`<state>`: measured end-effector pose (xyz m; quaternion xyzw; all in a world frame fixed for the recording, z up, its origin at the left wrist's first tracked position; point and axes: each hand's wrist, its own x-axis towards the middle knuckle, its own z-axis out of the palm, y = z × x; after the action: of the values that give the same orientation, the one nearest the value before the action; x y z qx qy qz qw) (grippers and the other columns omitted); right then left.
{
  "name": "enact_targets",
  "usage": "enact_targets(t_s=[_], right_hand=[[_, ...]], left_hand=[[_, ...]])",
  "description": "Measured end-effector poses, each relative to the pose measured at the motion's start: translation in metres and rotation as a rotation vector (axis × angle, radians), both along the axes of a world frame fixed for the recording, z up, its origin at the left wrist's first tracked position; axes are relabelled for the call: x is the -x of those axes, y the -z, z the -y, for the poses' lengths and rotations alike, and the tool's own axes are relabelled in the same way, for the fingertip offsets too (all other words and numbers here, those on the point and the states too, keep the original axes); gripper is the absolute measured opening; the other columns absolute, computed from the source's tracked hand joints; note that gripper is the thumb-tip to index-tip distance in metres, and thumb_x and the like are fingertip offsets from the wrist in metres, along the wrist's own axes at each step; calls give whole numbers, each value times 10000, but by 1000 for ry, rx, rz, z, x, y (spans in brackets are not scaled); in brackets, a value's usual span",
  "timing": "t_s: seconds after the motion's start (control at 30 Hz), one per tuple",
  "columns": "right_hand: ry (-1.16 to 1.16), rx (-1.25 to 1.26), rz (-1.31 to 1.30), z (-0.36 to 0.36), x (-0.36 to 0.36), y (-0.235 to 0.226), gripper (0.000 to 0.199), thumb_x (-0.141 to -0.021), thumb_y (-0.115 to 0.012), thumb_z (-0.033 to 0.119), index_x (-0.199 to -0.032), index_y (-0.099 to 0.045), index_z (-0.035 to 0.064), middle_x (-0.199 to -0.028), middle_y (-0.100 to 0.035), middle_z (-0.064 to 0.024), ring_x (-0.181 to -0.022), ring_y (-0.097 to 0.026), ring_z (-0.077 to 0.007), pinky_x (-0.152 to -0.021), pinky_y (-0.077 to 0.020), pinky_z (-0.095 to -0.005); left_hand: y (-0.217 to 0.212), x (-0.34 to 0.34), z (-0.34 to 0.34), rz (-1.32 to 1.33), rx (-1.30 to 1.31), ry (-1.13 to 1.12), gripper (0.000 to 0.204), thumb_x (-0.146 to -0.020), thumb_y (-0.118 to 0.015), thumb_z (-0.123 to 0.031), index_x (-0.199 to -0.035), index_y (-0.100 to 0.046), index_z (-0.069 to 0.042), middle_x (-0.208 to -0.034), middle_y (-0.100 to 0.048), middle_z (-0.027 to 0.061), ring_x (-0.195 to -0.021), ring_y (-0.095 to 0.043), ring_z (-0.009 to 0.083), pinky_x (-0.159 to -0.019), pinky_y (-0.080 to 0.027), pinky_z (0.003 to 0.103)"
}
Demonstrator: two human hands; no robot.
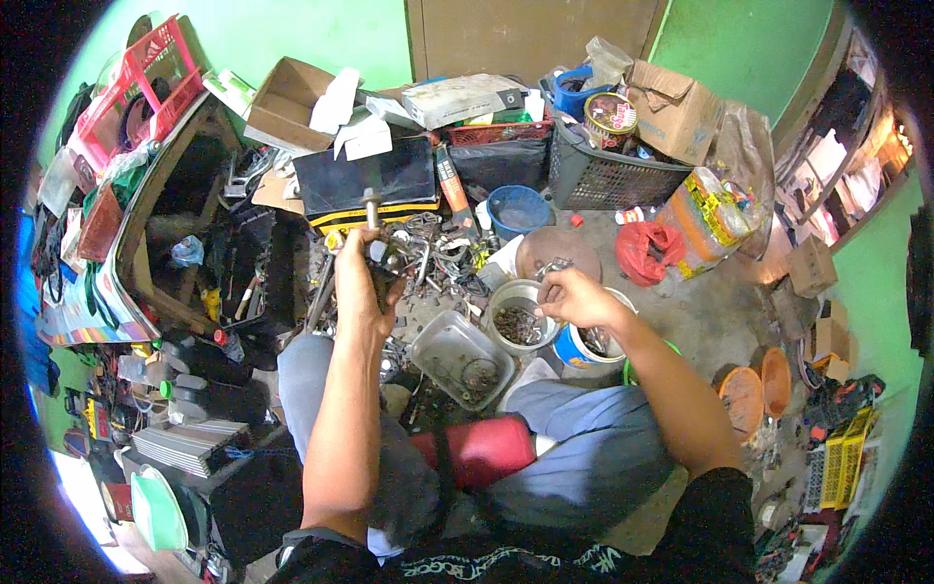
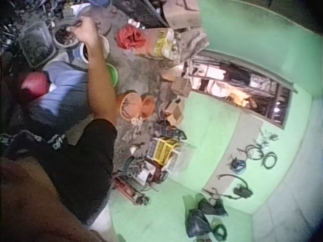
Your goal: The person sits on the floor and assembles small mechanical parts by hand, picking components from a pile and inserting them into a larger assembly. The person repeatedly handles bolts, nuts, and metal pieces, placing some into a container while continuing to build the assembly.
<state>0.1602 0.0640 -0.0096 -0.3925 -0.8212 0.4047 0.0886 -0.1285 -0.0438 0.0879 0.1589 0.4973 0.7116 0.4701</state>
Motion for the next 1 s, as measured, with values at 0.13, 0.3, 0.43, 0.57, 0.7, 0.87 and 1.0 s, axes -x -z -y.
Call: enact_targets(t_s=[0.13,0.3,0.43,0.57,0.7,0.87,1.0], right_hand=[[33,-191,192,-15,3,42,298,-763,-780,204,-952,-694,-9,-908,-701,-218,-868,-686,-370,-803,-528,-445],[107,-294,219,-21,17,34,245,-780,-768,202,-918,-705,10,-875,-695,-214,-867,-685,-360,-795,-522,-440],[95,-424,-20,2,60,-43,232,-851,-686,187,-1000,-683,10,-960,-685,-207,-905,-677,-347,-770,-526,-425],[22,-416,-381,36,100,-102,169,-869,-664,115,-1002,-673,11,-932,-684,-152,-863,-676,-275,-760,-524,-364],[-134,-472,-531,72,129,-138,207,-880,-662,126,-1047,-646,5,-1014,-664,-152,-875,-672,-302,-709,-541,-363],[-191,-564,-561,95,158,-163,210,-900,-590,48,-1098,-632,-7,-1051,-639,-187,-968,-638,-348,-835,-505,-402],[-335,-571,-509,98,174,-171,261,-892,-617,74,-1140,-626,-8,-1089,-628,-193,-981,-631,-354,-846,-496,-404]], left_hand=[[19,4,-2,367,-153,194,223,-885,-514,-296,-934,-502,-78,-724,-580,79,-608,-616,230,-314,-322,211],[19,-6,-5,460,-222,232,275,-901,-468,-328,-928,-565,-72,-781,-625,131,-666,-623,261,-356,-375,255],[20,1,-1,473,-267,224,287,-922,-453,-361,-925,-563,-95,-819,-635,125,-692,-634,265,-374,-393,261],[8,4,11,374,-308,203,320,-945,-493,-436,-910,-563,-125,-827,-645,86,-686,-649,223,-386,-406,252],[3,10,21,257,-388,189,264,-918,-510,-381,-948,-560,-123,-860,-648,81,-648,-624,149,-408,-451,243],[-14,25,43,123,-521,193,185,-868,-507,-270,-944,-514,-102,-825,-578,38,-583,-567,92,-357,-427,214],[-21,42,62,-12,-495,102,189,-851,-530,-246,-940,-561,-82,-835,-583,21,-573,-543,74,-376,-407,215]])
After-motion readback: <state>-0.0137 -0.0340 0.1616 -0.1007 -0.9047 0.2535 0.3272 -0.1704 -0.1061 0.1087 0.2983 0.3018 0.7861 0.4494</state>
